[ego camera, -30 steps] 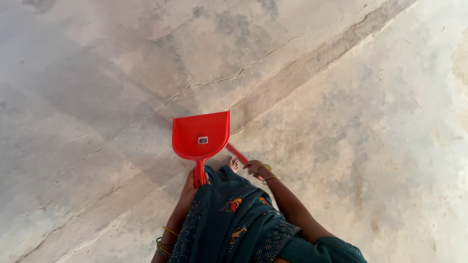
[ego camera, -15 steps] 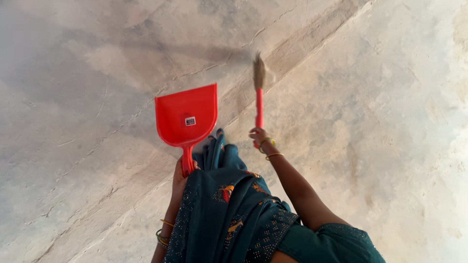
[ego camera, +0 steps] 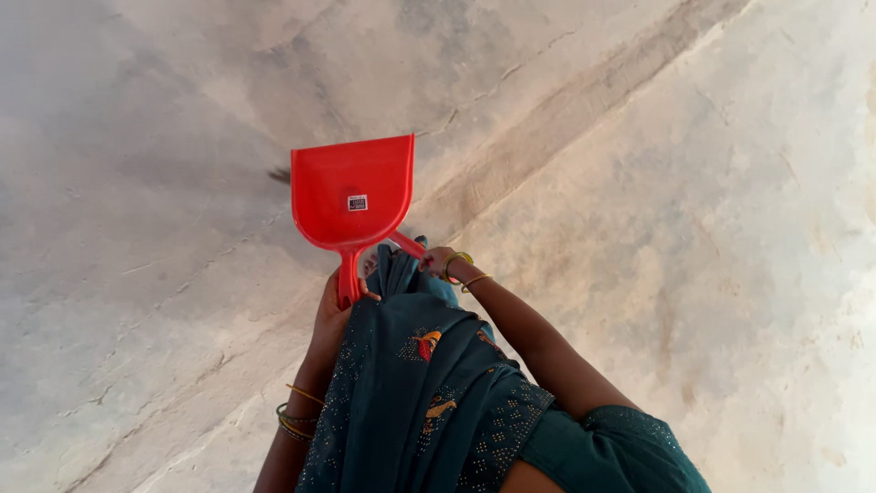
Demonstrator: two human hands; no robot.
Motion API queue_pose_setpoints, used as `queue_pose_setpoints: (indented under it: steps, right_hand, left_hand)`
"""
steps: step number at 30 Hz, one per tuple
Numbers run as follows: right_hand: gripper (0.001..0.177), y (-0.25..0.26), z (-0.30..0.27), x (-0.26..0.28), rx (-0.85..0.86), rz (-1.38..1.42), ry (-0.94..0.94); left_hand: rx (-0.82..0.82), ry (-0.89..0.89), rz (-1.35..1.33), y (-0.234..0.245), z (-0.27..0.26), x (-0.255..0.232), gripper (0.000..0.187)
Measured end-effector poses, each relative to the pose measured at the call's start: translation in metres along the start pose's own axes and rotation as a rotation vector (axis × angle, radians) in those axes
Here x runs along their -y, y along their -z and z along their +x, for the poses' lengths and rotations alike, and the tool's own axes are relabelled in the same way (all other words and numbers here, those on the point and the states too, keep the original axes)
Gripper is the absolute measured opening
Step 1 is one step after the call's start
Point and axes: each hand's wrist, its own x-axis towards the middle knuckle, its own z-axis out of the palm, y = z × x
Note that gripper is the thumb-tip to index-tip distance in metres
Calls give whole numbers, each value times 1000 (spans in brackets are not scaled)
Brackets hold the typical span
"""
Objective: The person sweeps a concrete floor using a small broom and a red dustpan. They move across the room, sweeping debris into the dustpan while navigating around stacked plastic chairs and a metal bucket.
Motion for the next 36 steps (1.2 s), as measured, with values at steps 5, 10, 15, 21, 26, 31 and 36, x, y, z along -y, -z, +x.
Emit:
queue_pose_setpoints:
  steps: [5, 10, 15, 21, 26, 31, 36]
  right_hand:
    - [29, 30, 0, -17, -83, 326, -78]
    - [43, 79, -7, -40, -314, 638, -295]
    - [30, 126, 12, -22, -569, 707, -322]
    - [20, 141, 39, 1, -664, 639, -159]
    - [25, 181, 78, 15, -441, 383, -100]
    - [28, 243, 122, 38, -173, 18, -19]
    - [34, 296, 140, 26, -19, 226, -98]
  left_hand:
    - [-53, 55, 64, 24, 34, -24, 69]
    - [-37, 14, 75, 52, 71, -35, 70]
    - [-47, 20, 87, 54, 99, -57, 68]
    - [-16, 48, 18, 34, 141, -75, 66]
    - [77, -26, 45, 12, 198, -85, 63]
    - [80, -14, -5, -38, 246, -100, 69]
    - [70, -10, 8, -77, 295, -110, 65]
